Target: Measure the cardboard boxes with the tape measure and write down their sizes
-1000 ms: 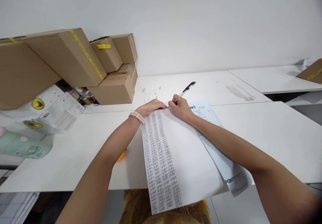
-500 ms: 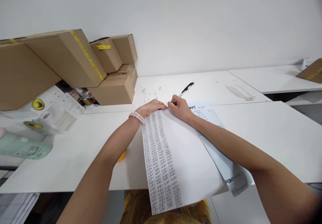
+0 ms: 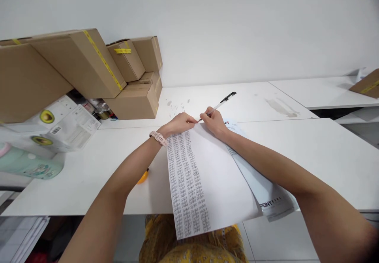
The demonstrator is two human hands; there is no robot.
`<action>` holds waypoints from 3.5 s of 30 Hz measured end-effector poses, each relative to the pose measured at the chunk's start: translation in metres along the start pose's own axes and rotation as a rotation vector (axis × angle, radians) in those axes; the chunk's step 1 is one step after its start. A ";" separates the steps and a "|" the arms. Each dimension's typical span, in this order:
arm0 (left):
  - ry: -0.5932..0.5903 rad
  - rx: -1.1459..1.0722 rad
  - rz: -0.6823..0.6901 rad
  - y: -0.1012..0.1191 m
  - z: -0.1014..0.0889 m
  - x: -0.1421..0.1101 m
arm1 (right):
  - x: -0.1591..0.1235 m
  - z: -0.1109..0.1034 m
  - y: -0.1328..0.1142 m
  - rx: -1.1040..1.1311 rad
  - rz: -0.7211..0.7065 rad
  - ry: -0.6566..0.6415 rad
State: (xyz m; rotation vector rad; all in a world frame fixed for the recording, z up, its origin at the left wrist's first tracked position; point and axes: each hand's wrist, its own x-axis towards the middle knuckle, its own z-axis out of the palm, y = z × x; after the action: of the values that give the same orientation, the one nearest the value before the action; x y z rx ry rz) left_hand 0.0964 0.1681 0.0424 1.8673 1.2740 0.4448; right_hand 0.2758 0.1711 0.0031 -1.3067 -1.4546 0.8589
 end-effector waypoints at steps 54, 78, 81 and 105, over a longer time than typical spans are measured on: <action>0.204 -0.186 -0.023 -0.021 0.019 -0.007 | -0.018 -0.001 -0.010 -0.168 -0.080 -0.087; 0.198 -0.185 0.033 -0.027 0.021 -0.005 | -0.014 -0.001 -0.006 -0.186 -0.086 -0.051; 0.199 -0.183 0.036 -0.027 0.020 -0.005 | -0.014 -0.002 -0.006 -0.191 -0.096 -0.051; 0.172 -0.187 0.113 -0.032 0.022 -0.004 | -0.014 -0.002 -0.008 -0.175 -0.061 -0.031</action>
State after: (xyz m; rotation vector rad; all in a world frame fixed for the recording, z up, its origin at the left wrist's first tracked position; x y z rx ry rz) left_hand 0.0902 0.1605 0.0051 1.7773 1.1968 0.7734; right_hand 0.2751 0.1555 0.0084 -1.3744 -1.6154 0.7276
